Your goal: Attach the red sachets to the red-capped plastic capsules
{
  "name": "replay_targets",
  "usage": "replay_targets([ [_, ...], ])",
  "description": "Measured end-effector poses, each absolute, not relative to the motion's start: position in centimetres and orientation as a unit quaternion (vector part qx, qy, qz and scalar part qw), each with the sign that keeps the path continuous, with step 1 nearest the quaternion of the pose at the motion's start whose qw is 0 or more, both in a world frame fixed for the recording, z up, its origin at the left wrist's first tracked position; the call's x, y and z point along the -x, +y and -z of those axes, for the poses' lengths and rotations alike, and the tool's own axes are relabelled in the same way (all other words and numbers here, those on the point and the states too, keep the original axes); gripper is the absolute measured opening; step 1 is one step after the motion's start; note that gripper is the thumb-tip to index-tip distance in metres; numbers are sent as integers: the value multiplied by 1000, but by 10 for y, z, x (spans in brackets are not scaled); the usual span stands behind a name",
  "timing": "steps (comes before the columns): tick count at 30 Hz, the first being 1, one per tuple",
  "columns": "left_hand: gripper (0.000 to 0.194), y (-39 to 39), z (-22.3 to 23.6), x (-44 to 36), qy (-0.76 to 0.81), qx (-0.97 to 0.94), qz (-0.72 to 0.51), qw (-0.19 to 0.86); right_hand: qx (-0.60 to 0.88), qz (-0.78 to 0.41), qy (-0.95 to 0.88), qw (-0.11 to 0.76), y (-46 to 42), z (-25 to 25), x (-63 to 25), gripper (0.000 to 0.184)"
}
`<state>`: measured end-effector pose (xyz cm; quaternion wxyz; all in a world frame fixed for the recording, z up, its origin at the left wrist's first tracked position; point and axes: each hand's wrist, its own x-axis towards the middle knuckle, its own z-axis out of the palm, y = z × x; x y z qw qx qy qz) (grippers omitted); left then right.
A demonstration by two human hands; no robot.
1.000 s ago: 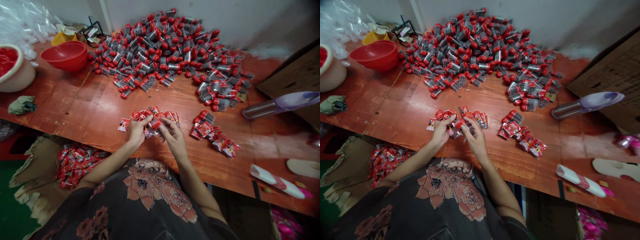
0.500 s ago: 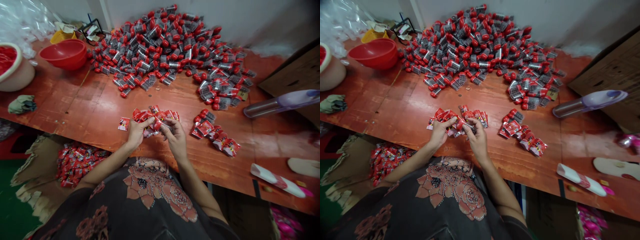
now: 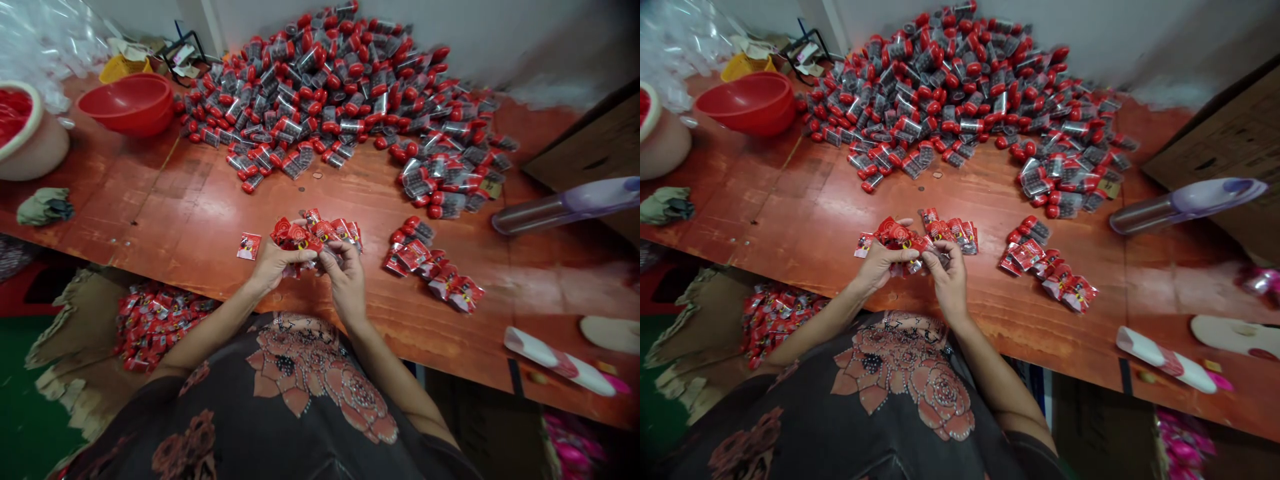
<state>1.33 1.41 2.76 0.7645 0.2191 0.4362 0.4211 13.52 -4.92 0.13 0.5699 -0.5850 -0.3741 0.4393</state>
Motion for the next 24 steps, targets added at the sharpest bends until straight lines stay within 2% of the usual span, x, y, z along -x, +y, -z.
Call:
replay_targets([
  [5,22,18,-23,-12,465,-250,-434,730,574,-425,-439,546,-54,5,-136,33],
  [10,22,16,-23,-13,481,-304,-436,698,557,-436,-424,565,-55,9,-138,41],
  [14,24,14,-22,-16,488,-322,-444,679,584,-385,-408,587,-59,12,-129,39],
  [16,27,13,-22,-18,486,-310,-452,680,590,-363,-412,592,-61,13,-125,37],
  [21,34,4,-21,-26,489,-250,-505,665,564,-395,-363,628,-63,14,-117,40],
  [24,36,0,-22,-28,487,-233,-527,657,583,-349,-383,626,-63,12,-118,36],
])
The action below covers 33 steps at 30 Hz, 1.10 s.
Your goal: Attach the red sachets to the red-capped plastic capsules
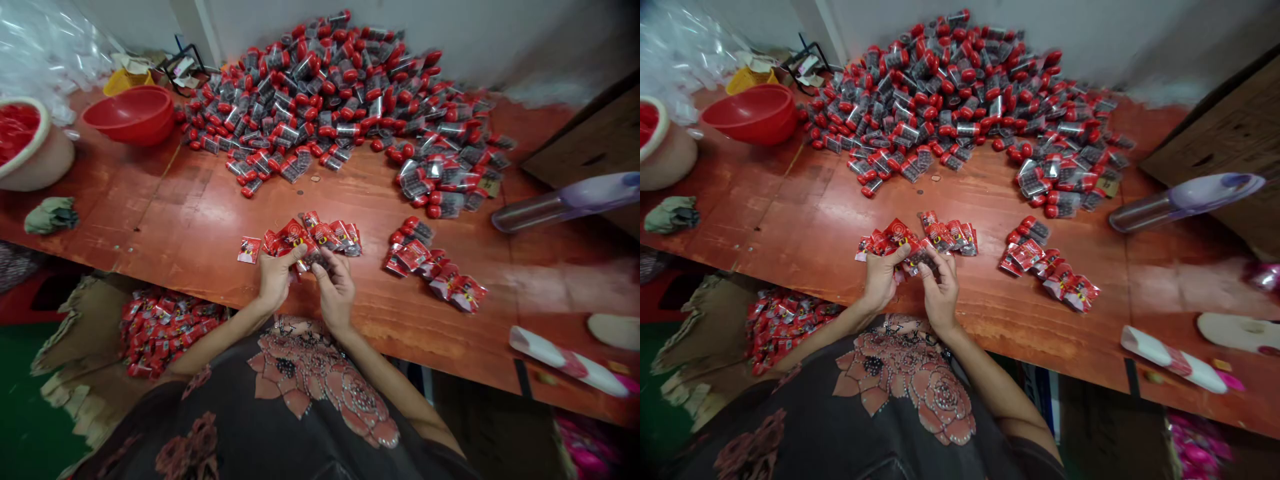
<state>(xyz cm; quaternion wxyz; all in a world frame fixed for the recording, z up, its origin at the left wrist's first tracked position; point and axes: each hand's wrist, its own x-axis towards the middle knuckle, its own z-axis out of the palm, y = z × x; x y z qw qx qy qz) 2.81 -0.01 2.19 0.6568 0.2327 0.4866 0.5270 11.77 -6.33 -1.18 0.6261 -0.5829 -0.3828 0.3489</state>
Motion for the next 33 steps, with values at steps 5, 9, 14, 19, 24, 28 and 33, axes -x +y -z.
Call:
replay_targets([
  [5,30,7,-27,-21,478,-238,-520,666,579,-374,-399,605,-58,13,-127,34],
  [9,28,10,-29,-16,487,-268,-511,656,556,-413,-379,614,-57,14,-129,36],
  [14,30,8,-23,-17,510,-278,-553,597,584,-326,-434,604,-63,8,-124,36],
  [19,26,3,-17,-16,491,-321,-527,615,590,-312,-431,607,-64,8,-121,36],
  [24,27,-1,-19,-15,489,-325,-497,639,582,-298,-433,621,-65,13,-120,40],
  [28,32,0,-25,-15,486,-290,-491,663,568,-351,-393,632,-63,16,-121,37],
  [33,29,5,-27,-13,491,-277,-509,650,523,-444,-319,654,-60,20,-123,34],
])
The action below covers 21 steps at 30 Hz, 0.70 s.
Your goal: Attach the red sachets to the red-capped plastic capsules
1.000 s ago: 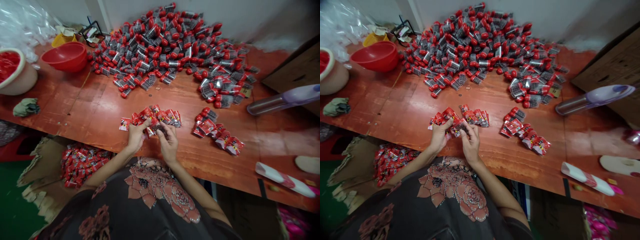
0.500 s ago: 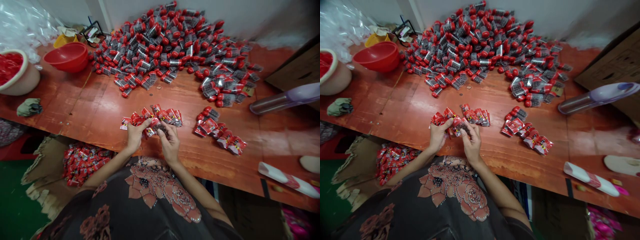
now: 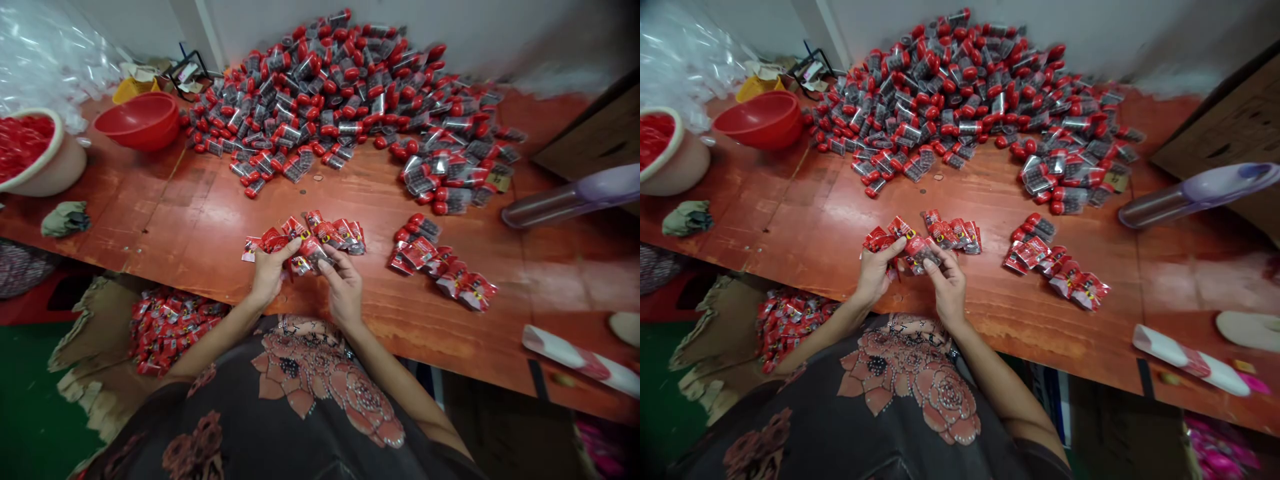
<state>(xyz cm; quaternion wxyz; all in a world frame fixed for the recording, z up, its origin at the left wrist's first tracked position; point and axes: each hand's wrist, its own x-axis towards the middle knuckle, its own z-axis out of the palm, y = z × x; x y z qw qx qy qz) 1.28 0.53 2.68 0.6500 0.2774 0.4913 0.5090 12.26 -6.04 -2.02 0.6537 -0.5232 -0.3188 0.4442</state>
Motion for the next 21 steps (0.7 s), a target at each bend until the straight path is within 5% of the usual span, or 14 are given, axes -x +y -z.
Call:
replay_targets([
  [21,26,2,-21,-7,521,-325,-499,611,582,-390,-364,614,-63,18,-124,35],
])
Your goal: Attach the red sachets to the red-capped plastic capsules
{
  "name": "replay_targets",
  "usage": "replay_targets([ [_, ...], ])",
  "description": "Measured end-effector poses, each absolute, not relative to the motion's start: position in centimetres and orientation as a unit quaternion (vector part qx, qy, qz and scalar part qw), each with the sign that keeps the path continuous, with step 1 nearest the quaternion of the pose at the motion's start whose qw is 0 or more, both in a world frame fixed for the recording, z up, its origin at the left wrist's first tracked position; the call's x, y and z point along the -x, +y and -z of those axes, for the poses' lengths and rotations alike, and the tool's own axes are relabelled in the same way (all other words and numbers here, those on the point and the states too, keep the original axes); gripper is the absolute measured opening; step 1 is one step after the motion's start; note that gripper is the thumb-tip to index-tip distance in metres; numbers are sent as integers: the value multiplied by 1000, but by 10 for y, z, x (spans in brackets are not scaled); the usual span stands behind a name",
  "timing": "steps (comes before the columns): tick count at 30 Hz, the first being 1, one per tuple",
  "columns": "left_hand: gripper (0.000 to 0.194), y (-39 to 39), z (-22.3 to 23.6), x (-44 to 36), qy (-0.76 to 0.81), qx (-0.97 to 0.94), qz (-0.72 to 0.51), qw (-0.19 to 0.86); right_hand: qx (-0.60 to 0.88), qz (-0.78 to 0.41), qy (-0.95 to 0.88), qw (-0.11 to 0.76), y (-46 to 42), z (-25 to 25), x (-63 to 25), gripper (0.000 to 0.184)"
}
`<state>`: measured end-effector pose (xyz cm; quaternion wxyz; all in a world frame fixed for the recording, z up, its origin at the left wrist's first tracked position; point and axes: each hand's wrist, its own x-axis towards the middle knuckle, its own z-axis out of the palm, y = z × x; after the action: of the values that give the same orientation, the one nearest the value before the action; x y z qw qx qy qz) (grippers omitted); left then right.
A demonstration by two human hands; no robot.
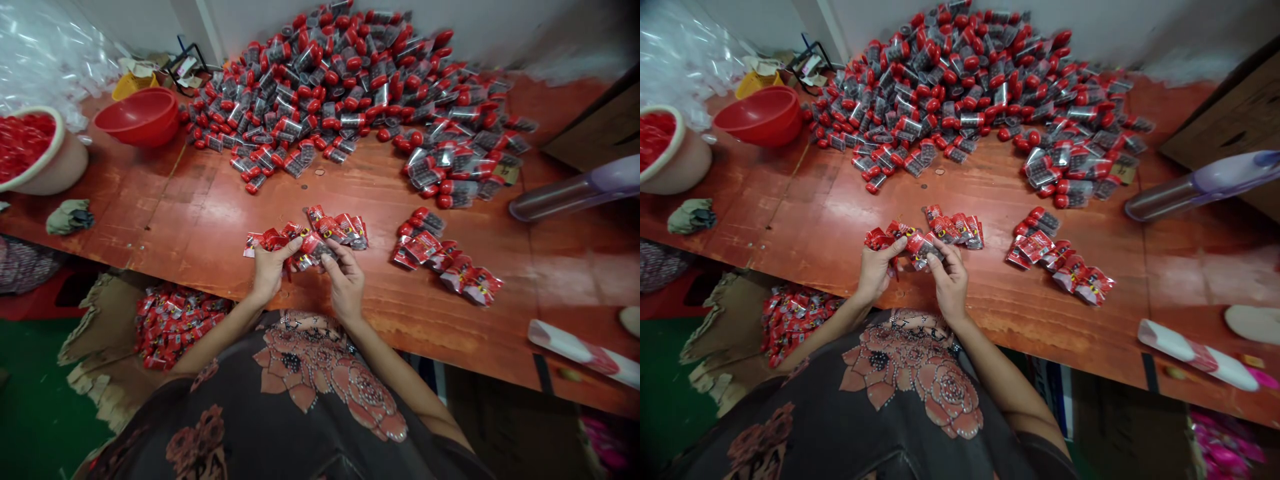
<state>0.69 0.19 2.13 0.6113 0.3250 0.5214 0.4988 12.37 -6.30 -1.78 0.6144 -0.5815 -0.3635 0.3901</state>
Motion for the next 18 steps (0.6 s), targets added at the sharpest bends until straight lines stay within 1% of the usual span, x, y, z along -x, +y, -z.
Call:
replay_targets([
  [6,29,2,-26,-1,522,-337,-485,615,588,-292,-441,613,-65,11,-128,34],
  [10,27,2,-29,2,524,-345,-477,615,578,-279,-462,612,-65,13,-127,35],
  [12,28,1,-27,4,522,-351,-474,616,577,-308,-440,616,-64,15,-126,32],
  [14,28,1,-24,5,518,-357,-474,616,572,-369,-390,620,-62,17,-125,32],
  [18,28,2,-17,8,509,-353,-468,630,547,-493,-301,607,-58,17,-125,37],
])
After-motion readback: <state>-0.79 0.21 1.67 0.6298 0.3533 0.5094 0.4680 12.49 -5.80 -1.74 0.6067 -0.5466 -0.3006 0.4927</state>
